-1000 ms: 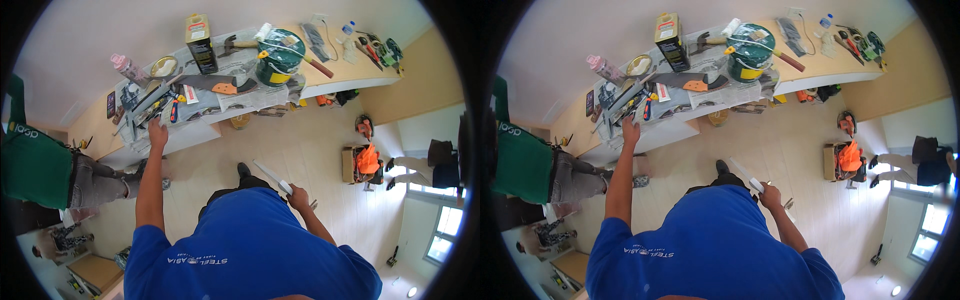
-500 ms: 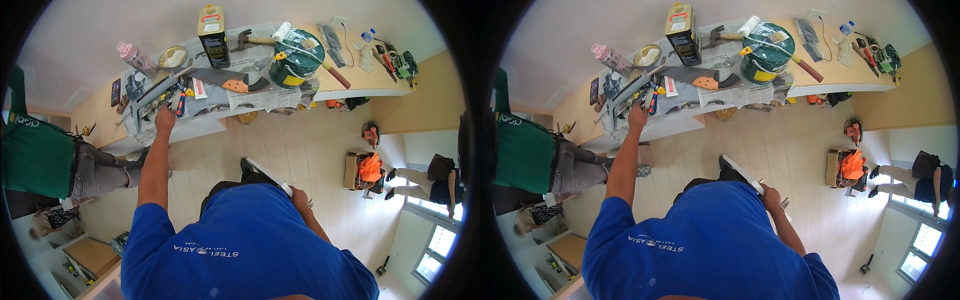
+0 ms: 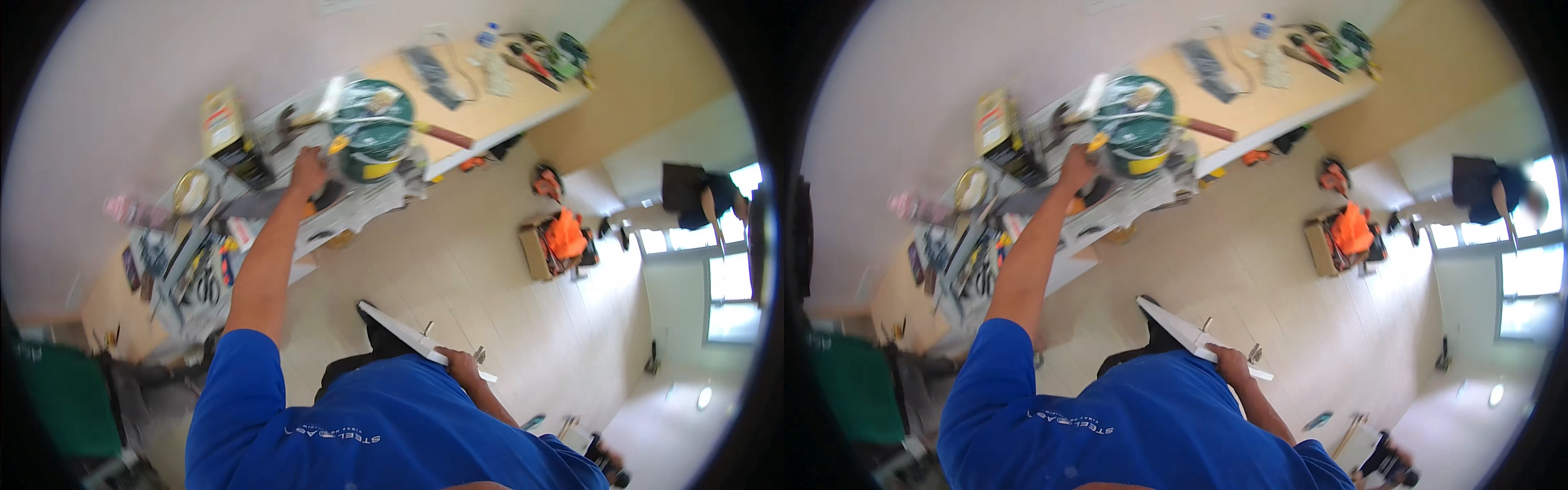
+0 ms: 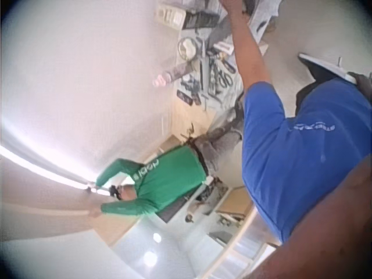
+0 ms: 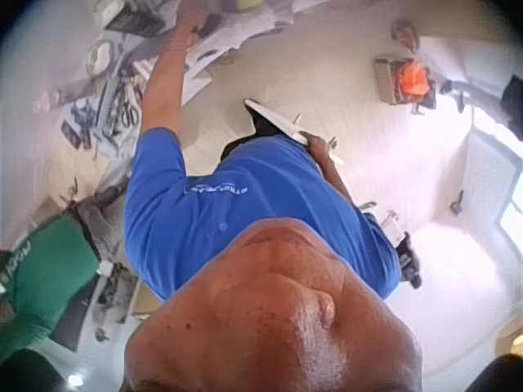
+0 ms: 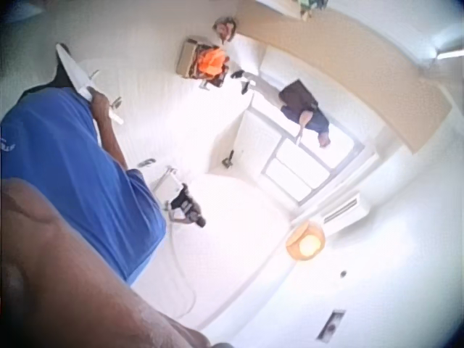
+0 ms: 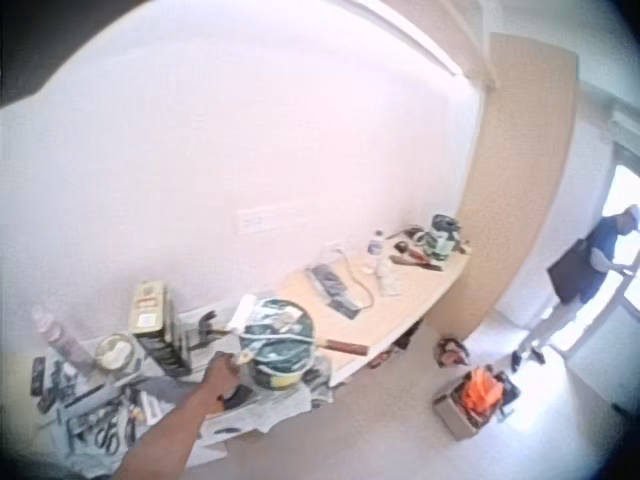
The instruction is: The person receives a white cabinet door and walks to a workbench. They unwrap a hinge, attach it to the door, and then attach a second hinge. The door is then placed on the floor. Other people are present in the room.
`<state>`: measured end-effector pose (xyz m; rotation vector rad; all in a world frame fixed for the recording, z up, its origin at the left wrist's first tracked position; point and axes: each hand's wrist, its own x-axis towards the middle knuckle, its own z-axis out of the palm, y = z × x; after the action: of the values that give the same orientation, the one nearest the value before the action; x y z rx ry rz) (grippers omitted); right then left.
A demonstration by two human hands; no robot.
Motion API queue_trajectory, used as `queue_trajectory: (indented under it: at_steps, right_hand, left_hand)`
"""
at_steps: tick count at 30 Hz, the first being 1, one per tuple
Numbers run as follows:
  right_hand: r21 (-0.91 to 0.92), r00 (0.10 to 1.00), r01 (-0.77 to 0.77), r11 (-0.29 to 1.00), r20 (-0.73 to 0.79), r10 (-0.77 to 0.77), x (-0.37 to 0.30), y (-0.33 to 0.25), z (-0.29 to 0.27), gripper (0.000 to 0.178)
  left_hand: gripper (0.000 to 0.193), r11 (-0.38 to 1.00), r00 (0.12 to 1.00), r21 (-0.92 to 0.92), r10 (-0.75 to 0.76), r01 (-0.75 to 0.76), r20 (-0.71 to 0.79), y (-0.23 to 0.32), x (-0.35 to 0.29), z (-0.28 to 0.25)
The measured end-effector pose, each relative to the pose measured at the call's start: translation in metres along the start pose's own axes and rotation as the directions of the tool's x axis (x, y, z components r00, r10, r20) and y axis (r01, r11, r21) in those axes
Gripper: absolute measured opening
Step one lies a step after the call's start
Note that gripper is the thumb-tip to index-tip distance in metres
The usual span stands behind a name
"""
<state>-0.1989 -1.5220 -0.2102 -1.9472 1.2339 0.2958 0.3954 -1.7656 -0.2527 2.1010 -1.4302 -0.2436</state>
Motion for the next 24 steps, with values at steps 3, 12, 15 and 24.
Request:
queue_trajectory:
  at_steps: [3, 12, 15, 24]
  right_hand:
    - [0.099, 0.988, -0.131, 0.986, -0.064, 0.138, -0.03, 0.002, 0.016, 0.052]
    - [0.188, 0.929, -0.342, 0.921, -0.08, 0.362, -0.053, 0.024, 0.043, 0.047]
    - [0.18, 0.922, -0.339, 0.924, -0.132, 0.364, -0.051, 0.037, 0.062, 0.042]
    - [-0.042, 0.962, -0.273, 0.961, 0.004, 0.273, 0.015, 0.046, 0.055, 0.039]
  left_hand:
    - [0.03, 0.987, 0.995, 0.128, -0.096, 0.096, -0.01, 0.029, 0.018, 0.027]
    - [0.026, 0.927, 0.934, 0.118, -0.356, 0.356, -0.028, -0.046, 0.066, 0.03]
    - [0.026, 0.918, 0.919, -0.209, -0.369, 0.337, -0.139, -0.026, 0.041, -0.011]
    - [0.017, 0.893, 0.895, -0.449, -0.19, -0.012, -0.403, 0.076, -0.172, -0.179]
